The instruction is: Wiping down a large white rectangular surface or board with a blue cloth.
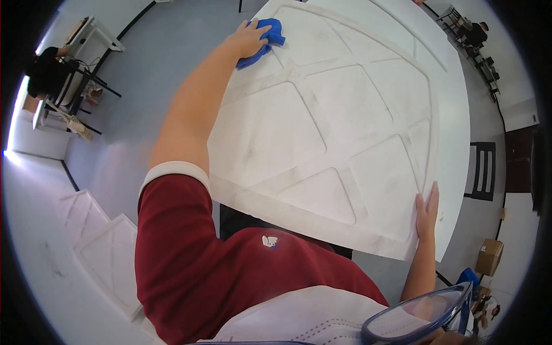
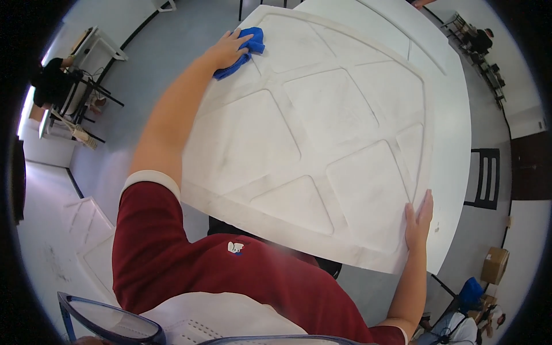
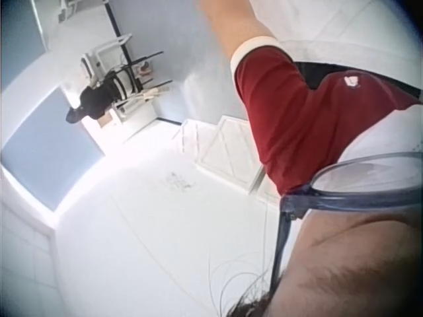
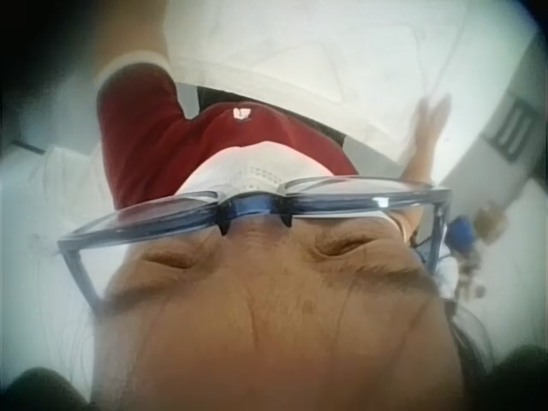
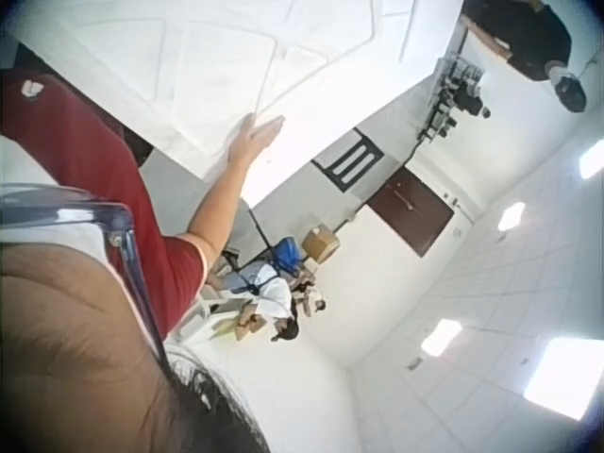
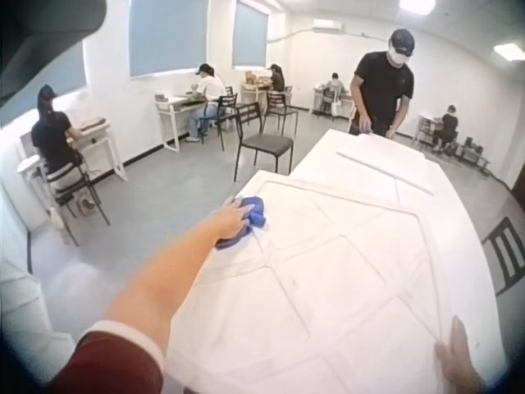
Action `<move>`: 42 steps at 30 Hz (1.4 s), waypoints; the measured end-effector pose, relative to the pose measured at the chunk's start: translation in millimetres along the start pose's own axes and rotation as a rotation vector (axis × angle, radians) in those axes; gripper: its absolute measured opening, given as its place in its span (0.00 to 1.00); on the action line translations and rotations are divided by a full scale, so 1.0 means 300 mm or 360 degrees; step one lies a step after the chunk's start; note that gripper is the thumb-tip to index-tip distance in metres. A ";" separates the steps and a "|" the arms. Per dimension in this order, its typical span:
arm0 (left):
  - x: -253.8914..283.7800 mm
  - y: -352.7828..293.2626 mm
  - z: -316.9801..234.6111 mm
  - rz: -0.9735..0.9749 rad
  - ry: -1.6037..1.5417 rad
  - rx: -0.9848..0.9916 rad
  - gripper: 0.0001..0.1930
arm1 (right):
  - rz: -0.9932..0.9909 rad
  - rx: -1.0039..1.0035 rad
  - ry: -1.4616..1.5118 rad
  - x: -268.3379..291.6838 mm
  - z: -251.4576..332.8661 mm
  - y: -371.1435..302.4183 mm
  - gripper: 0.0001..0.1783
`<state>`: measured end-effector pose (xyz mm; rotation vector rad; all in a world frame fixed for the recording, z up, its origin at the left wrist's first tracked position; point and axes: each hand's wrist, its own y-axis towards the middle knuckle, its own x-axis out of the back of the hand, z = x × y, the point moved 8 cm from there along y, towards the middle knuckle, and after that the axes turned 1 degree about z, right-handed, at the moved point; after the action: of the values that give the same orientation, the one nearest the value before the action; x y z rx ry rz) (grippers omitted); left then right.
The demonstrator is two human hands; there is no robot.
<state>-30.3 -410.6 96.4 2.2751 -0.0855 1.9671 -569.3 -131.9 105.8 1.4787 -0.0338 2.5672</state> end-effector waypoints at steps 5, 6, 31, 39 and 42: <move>0.005 -0.079 0.054 0.0078 -0.0077 -0.0079 0.26 | 0.0005 0.0046 0.0082 -0.016 0.028 0.001 0.35; 0.004 -0.103 0.071 0.0147 -0.0139 -0.0149 0.26 | 0.0007 0.0052 0.0087 -0.017 0.033 0.003 0.35; 0.162 -1.059 -0.010 0.0175 -0.0572 -0.0136 0.25 | 0.0049 0.0049 0.0068 -0.029 -0.029 0.031 0.32; 0.169 -1.032 -0.137 0.0232 -0.0338 -0.0278 0.26 | 0.0028 0.0000 0.0086 -0.020 -0.022 0.034 0.32; 0.161 -1.020 -0.156 0.0351 -0.0322 -0.0263 0.27 | 0.0039 -0.0008 0.0091 -0.026 -0.013 0.029 0.33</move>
<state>-29.5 -99.2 131.5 2.4340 -0.5196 1.7382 -570.2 -141.2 97.8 1.4111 -0.0508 2.6256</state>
